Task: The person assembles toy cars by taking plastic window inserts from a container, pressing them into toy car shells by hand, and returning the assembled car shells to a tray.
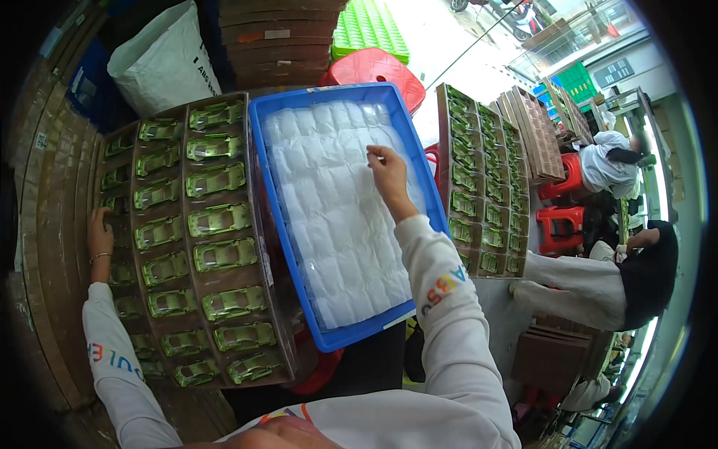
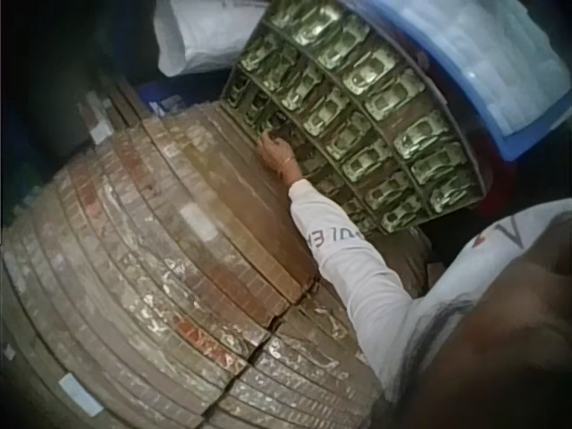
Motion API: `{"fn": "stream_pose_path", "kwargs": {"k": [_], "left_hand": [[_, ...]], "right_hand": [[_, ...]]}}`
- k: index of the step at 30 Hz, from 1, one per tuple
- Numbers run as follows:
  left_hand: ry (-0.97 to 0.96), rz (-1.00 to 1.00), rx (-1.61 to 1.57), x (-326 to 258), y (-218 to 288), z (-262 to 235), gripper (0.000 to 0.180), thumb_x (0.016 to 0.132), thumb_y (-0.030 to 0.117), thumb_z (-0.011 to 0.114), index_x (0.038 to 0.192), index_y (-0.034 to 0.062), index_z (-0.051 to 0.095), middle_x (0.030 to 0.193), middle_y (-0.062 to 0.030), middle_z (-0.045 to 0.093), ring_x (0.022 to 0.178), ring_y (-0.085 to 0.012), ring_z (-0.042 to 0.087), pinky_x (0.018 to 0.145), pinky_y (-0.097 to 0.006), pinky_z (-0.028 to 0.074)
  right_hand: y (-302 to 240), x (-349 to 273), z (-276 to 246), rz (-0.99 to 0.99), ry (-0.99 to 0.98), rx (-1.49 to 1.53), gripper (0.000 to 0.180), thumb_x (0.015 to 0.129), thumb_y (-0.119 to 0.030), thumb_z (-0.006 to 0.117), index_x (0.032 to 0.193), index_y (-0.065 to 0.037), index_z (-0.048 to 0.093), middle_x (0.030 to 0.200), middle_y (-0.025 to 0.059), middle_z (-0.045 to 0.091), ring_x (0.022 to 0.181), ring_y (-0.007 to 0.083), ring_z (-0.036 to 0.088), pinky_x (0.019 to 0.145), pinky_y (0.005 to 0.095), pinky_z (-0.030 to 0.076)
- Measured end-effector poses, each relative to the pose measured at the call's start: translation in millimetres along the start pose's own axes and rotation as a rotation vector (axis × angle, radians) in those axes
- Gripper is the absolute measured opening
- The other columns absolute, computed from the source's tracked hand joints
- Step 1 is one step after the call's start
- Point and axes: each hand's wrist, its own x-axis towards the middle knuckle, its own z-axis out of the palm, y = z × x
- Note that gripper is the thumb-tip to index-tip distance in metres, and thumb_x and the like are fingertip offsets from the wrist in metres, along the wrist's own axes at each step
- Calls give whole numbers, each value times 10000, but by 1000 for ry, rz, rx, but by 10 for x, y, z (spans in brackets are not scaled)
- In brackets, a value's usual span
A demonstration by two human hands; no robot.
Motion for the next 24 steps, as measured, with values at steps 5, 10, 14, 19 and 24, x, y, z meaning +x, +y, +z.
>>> {"fn": "stream_pose_path", "kwargs": {"k": [5, 10, 14, 19, 24], "left_hand": [[-76, 177, 112, 329, -88, 81, 558, 728, -123, 645, 1223, 117, 553, 1312, -95, 524, 1205, -337, 503, 990, -415, 452], [-168, 134, 204, 435, 91, 47, 648, 690, -103, 714, 1263, 123, 512, 1343, -91, 482, 1195, -347, 510, 974, -431, 466], [-221, 48, 222, 405, 239, -42, 658, 647, -53, 768, 1231, 116, 516, 1257, -106, 486, 1149, -358, 522, 938, -446, 472], [-139, 162, 404, 324, 311, -219, 654, 629, 6, 797, 1214, 109, 523, 1237, -101, 487, 1129, -347, 534, 918, -446, 468], [166, 260, 406, 197, 122, -297, 625, 682, 65, 790, 1251, 111, 535, 1259, -109, 549, 1138, -345, 542, 955, -439, 448]], "right_hand": [[-13, 581, 38, -125, 155, -344, 244, 809, -179, 691, 998, -30, 721, 920, 138, 717, 793, 228, 686, 753, 323, 520], [-12, 924, 171, -76, 211, -594, 317, 794, -261, 720, 1029, -49, 708, 1037, 133, 677, 967, 295, 648, 841, 380, 500], [3, 1020, 307, 92, 297, -784, 456, 753, -353, 754, 1099, -62, 686, 1084, 144, 659, 1019, 321, 629, 884, 416, 472], [12, 1070, 285, 167, 287, -740, 498, 732, -355, 770, 1128, -70, 666, 1045, 147, 679, 989, 307, 651, 914, 422, 444], [4, 1028, 316, -22, 264, -602, 414, 749, -249, 768, 1097, -67, 638, 926, 117, 695, 883, 277, 669, 834, 393, 476]]}}
